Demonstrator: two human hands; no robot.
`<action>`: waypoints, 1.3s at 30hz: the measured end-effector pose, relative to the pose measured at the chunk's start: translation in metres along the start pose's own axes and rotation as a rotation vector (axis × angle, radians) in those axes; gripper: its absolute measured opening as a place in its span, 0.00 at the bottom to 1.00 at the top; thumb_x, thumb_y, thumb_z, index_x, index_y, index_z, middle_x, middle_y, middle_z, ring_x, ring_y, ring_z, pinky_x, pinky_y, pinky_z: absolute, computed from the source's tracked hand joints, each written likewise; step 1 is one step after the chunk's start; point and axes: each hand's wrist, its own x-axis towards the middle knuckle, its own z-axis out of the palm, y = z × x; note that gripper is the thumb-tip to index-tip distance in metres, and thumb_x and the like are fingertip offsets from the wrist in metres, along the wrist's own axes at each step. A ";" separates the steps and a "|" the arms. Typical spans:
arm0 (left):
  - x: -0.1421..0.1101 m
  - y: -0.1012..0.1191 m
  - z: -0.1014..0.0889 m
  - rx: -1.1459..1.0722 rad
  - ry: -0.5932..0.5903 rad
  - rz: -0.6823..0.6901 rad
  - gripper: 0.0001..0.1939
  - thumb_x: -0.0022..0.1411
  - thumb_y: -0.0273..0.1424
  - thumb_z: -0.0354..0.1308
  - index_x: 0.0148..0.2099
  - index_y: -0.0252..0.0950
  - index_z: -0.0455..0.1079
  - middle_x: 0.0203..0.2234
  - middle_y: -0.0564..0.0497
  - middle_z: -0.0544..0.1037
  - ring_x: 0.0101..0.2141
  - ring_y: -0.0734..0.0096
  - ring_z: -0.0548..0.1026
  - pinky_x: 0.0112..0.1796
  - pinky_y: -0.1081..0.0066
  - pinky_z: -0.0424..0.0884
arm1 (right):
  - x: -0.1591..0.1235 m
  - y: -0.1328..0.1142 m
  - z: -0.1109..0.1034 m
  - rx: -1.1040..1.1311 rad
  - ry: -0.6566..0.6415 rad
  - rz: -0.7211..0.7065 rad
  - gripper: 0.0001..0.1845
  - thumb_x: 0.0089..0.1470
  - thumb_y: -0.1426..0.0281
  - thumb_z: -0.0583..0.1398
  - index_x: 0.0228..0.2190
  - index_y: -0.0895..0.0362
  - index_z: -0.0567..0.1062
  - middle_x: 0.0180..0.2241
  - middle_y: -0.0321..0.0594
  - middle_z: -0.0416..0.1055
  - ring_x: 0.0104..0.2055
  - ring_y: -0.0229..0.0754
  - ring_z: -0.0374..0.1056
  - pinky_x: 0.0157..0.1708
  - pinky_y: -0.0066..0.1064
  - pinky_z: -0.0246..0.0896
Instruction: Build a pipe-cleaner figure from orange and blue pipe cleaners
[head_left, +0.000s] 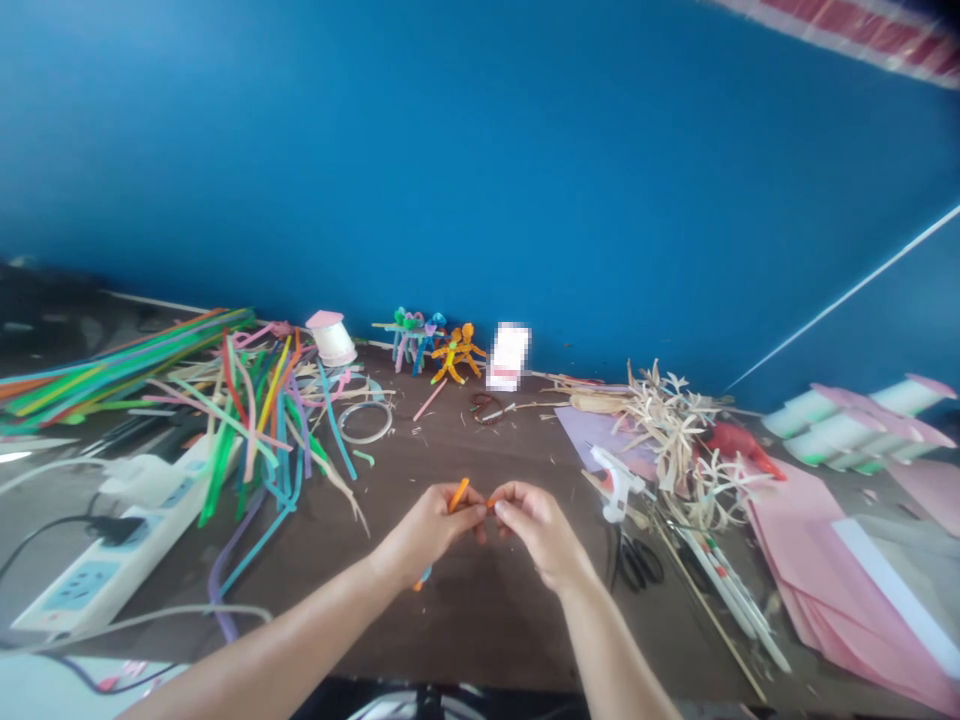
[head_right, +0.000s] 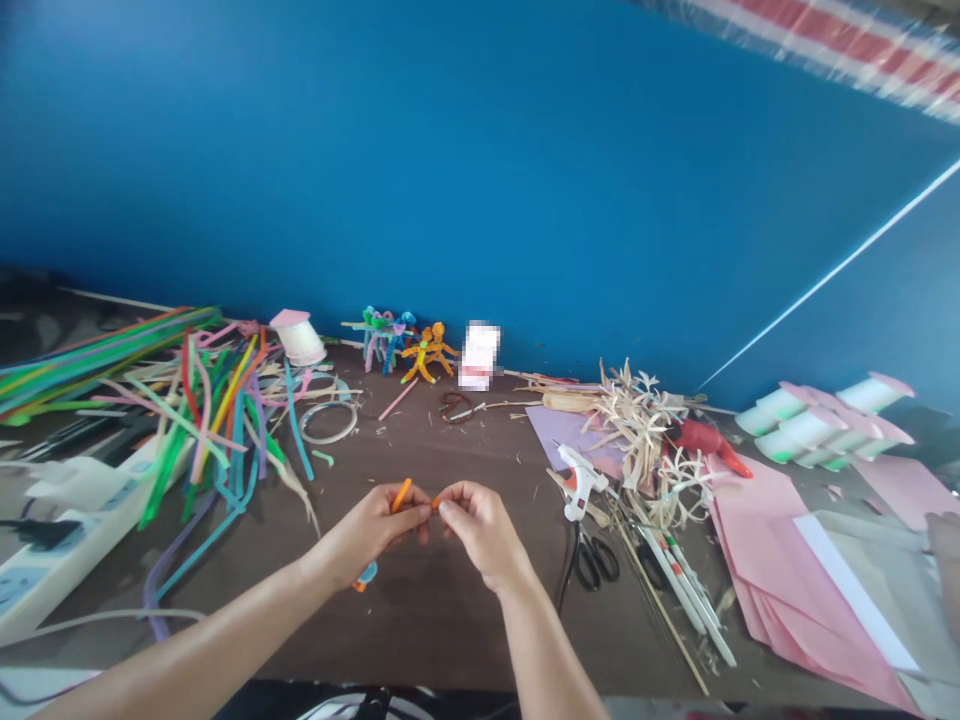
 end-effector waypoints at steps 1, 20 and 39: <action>0.000 0.000 0.000 -0.002 -0.007 -0.006 0.12 0.51 0.37 0.53 0.25 0.32 0.67 0.16 0.54 0.71 0.13 0.82 0.53 0.17 0.77 0.48 | 0.000 -0.001 0.000 -0.017 0.010 -0.003 0.07 0.45 0.67 0.57 0.25 0.59 0.69 0.19 0.31 0.63 0.21 0.32 0.57 0.22 0.23 0.53; -0.002 -0.006 0.001 0.423 0.042 0.261 0.08 0.51 0.25 0.47 0.27 0.31 0.67 0.20 0.54 0.71 0.23 0.75 0.66 0.26 0.77 0.57 | -0.011 -0.020 0.008 -0.502 0.105 -0.428 0.08 0.45 0.74 0.59 0.31 0.55 0.71 0.30 0.37 0.64 0.34 0.38 0.62 0.37 0.30 0.58; -0.041 0.006 0.011 0.329 0.162 0.731 0.11 0.56 0.23 0.51 0.42 0.36 0.66 0.37 0.45 0.69 0.40 0.67 0.67 0.42 0.68 0.62 | -0.016 -0.015 0.011 -0.694 0.489 -0.822 0.07 0.48 0.79 0.55 0.29 0.56 0.69 0.28 0.38 0.61 0.32 0.40 0.59 0.32 0.33 0.57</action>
